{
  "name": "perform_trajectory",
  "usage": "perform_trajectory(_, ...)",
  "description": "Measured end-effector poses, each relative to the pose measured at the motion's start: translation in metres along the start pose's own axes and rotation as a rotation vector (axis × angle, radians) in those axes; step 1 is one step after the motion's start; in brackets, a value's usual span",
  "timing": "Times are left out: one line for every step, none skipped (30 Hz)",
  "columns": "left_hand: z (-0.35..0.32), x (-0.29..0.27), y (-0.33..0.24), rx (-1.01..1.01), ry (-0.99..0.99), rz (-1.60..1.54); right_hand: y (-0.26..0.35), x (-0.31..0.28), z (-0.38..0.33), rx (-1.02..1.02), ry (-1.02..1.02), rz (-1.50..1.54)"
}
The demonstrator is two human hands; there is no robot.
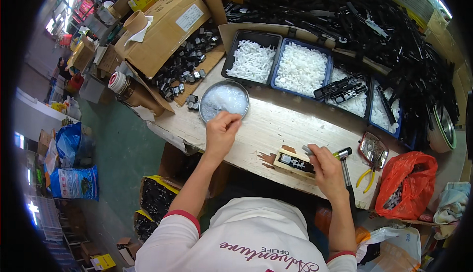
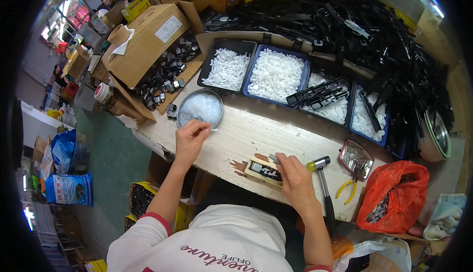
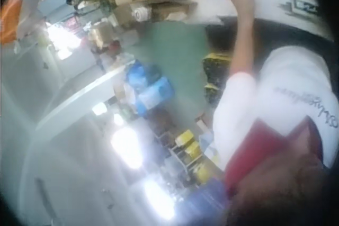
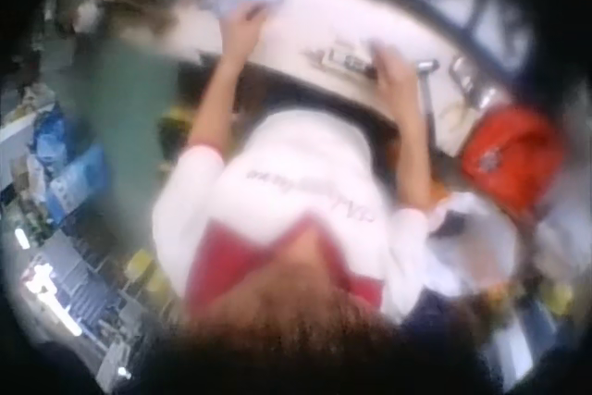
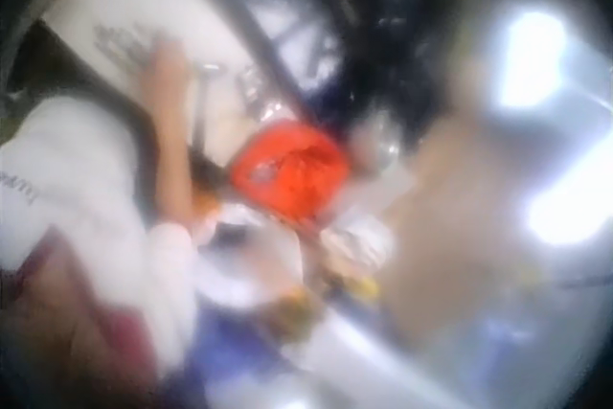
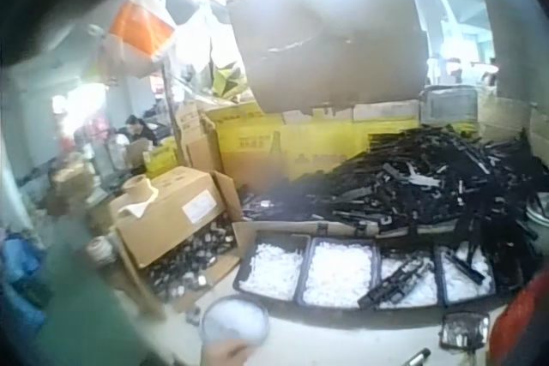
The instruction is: The person assembles small lock mechanisms at a cluttered workbench. They place a lock body into a wooden jig, insert a metal pin, and strike it with a hammer. The person then uses pliers to adjust the pin and removes the assembled unit from the jig, placing it into a red plastic bag. This process is repeated for multiple units.
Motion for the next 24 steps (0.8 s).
perform_trajectory(0.003, -0.003, 0.003, 0.048, -0.013, 0.085, -0.002, 0.001, -0.001, 0.013, 0.015, 0.003)
perform_trajectory(0.006, -0.004, 0.005, 0.097, -0.023, 0.166, -0.005, 0.001, -0.003, 0.029, 0.027, 0.002)
perform_trajectory(0.008, -0.003, 0.006, 0.147, -0.033, 0.248, -0.006, 0.003, -0.004, 0.028, 0.041, 0.001)
perform_trajectory(0.009, -0.001, 0.006, 0.187, -0.037, 0.296, -0.007, 0.007, -0.005, 0.028, 0.055, 0.001)
perform_trajectory(0.011, 0.005, 0.006, 0.229, -0.04, 0.341, -0.008, 0.009, -0.005, 0.029, 0.067, -0.003)
perform_trajectory(0.012, 0.01, 0.006, 0.272, -0.042, 0.386, -0.008, 0.009, -0.005, 0.028, 0.066, -0.015)
perform_trajectory(0.013, 0.016, 0.012, 0.295, -0.024, 0.456, -0.007, 0.01, -0.005, 0.027, 0.064, -0.027)
perform_trajectory(0.014, 0.022, 0.017, 0.318, -0.006, 0.525, -0.007, 0.01, -0.005, 0.027, 0.064, -0.04)
perform_trajectory(0.014, 0.027, 0.02, 0.34, 0.013, 0.595, -0.007, 0.01, -0.005, 0.031, 0.061, -0.042)
perform_trajectory(0.015, 0.029, 0.021, 0.349, 0.022, 0.598, -0.007, 0.009, -0.005, 0.035, 0.059, -0.045)
perform_trajectory(0.015, 0.029, 0.02, 0.358, 0.03, 0.602, -0.007, 0.009, -0.005, 0.038, 0.057, -0.047)
perform_trajectory(0.015, 0.029, 0.018, 0.367, 0.037, 0.606, -0.007, 0.01, -0.006, 0.043, 0.06, -0.047)
perform_trajectory(0.015, 0.024, 0.02, 0.329, 0.032, 0.525, -0.008, 0.011, -0.007, 0.046, 0.062, -0.047)
perform_trajectory(0.015, 0.019, 0.021, 0.292, 0.029, 0.446, -0.01, 0.012, -0.008, 0.052, 0.065, -0.044)
perform_trajectory(0.015, 0.014, 0.021, 0.254, 0.027, 0.367, -0.011, 0.013, -0.007, 0.047, 0.06, -0.015)
perform_trajectory(0.016, 0.01, 0.023, 0.153, 0.032, 0.234, -0.012, 0.015, -0.007, 0.041, 0.054, 0.013)
perform_trajectory(0.013, 0.004, 0.021, 0.051, 0.035, 0.101, -0.012, 0.017, -0.007, 0.034, 0.05, 0.041)
perform_trajectory(0.01, 0.001, 0.021, -0.048, 0.039, -0.033, -0.013, 0.02, -0.007, 0.043, 0.05, 0.076)
perform_trajectory(0.006, 0.008, 0.023, -0.159, 0.095, -0.235, -0.014, 0.022, -0.006, 0.053, 0.049, 0.111)
perform_trajectory(-0.001, 0.02, 0.025, -0.272, 0.15, -0.44, -0.013, 0.024, -0.005, 0.064, 0.051, 0.143)
perform_trajectory(-0.009, 0.034, 0.024, -0.386, 0.206, -0.646, -0.011, 0.024, -0.002, 0.07, 0.047, 0.172)
perform_trajectory(-0.014, 0.043, 0.019, -0.416, 0.244, -0.714, -0.007, 0.024, 0.002, 0.077, 0.042, 0.201)
perform_trajectory(-0.019, 0.053, 0.013, -0.446, 0.284, -0.783, -0.004, 0.024, 0.004, 0.084, 0.036, 0.228)
perform_trajectory(-0.023, 0.063, 0.007, -0.476, 0.325, -0.852, -0.004, 0.023, 0.004, 0.075, 0.025, 0.232)
Point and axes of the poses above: each hand's wrist, its own z-axis towards the middle knuckle, its own x-axis out of the palm, y = z × x, the point moved 9 cm from there along z, towards the middle knuckle, and after that the axes turned 4 degrees about y, right-handed, at the moved point
